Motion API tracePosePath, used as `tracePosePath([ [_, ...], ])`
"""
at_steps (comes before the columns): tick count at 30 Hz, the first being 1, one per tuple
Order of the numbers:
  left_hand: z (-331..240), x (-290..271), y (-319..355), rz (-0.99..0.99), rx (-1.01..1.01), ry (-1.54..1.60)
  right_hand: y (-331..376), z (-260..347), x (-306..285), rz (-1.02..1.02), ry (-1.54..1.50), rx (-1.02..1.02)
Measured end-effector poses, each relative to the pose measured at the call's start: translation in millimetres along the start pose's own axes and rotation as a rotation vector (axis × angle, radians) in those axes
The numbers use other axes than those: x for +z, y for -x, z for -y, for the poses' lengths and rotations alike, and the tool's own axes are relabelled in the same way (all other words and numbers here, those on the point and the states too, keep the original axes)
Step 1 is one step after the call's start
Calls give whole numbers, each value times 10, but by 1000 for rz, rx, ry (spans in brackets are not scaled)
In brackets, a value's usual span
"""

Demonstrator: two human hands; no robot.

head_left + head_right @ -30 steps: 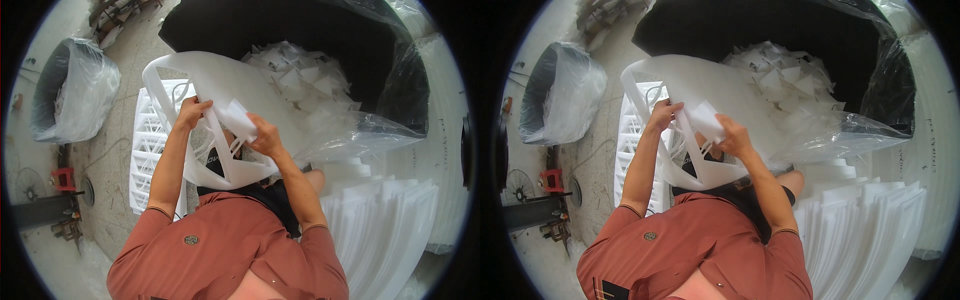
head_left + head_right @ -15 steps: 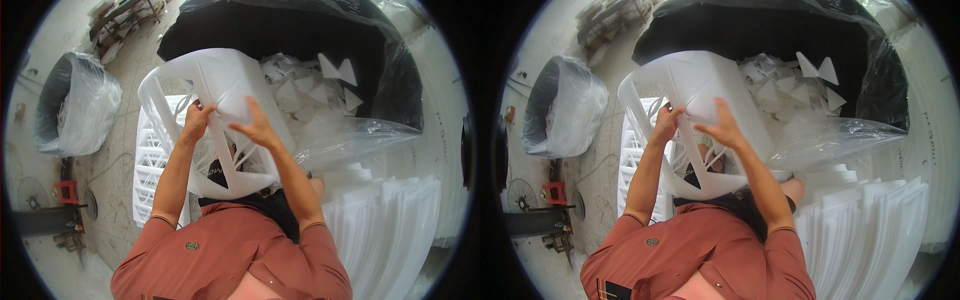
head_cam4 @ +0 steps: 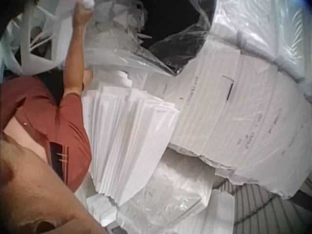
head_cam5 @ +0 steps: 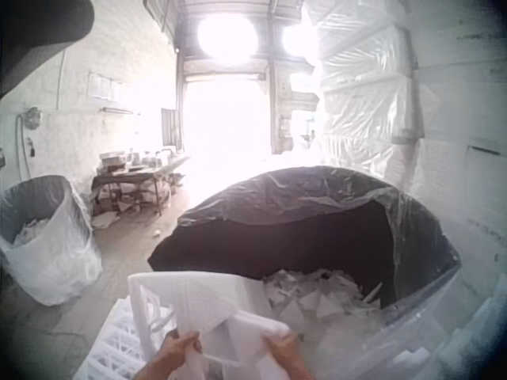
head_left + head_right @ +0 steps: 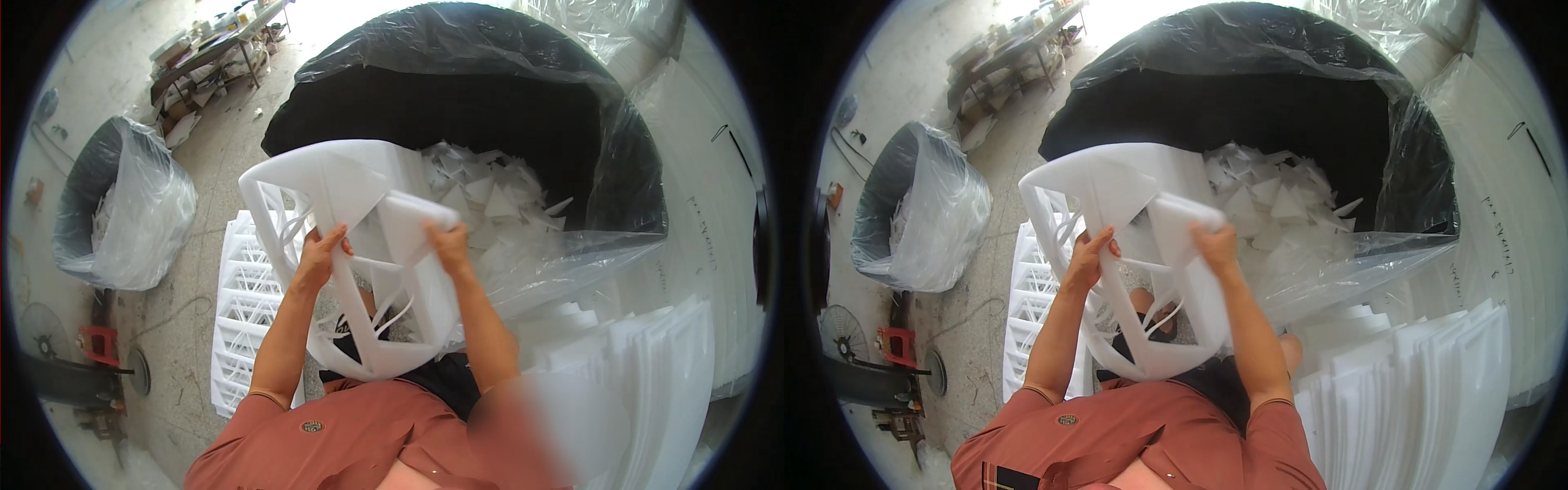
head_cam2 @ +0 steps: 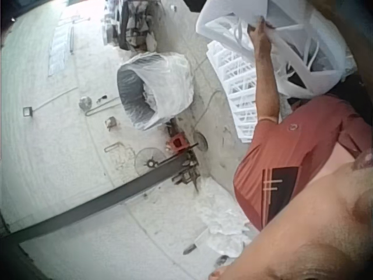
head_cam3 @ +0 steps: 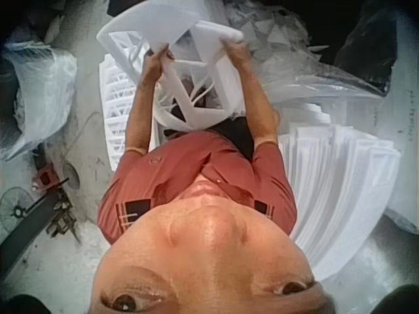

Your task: Sorting and stacking white foam packaging inserts from a large bin.

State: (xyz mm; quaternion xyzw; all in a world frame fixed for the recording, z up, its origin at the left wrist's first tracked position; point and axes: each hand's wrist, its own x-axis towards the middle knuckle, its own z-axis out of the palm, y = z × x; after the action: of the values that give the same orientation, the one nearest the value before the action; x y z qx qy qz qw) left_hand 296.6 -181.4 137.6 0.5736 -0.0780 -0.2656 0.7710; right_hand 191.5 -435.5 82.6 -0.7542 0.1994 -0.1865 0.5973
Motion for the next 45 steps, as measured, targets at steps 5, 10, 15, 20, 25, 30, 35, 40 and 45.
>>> tracePosePath([
  [5,57,-41,0,-43,0,28,-254,339,-466,-600,-934,171],
  [10,60,262,-24,0,43,-83,-80,965,-94,-139,-249,-270],
  [15,-66,405,112,409,-83,-28,89,1170,444,-59,226,-623],
  [20,-154,281,264,503,-139,54,-129,1009,174,191,204,-382],
  [25,-86,-21,236,266,-42,147,-414,627,-568,124,-266,-203],
  [30,-235,-510,-39,62,103,216,-561,-7,-1382,-452,-712,161],
  [35,-582,-558,-318,50,158,235,148,-1177,-849,-562,-210,554],
  [40,-704,-558,-577,111,75,236,760,-873,-86,-53,-1349,700],
  [45,-999,-595,-844,156,115,165,501,-181,-225,-15,-1400,241],
])
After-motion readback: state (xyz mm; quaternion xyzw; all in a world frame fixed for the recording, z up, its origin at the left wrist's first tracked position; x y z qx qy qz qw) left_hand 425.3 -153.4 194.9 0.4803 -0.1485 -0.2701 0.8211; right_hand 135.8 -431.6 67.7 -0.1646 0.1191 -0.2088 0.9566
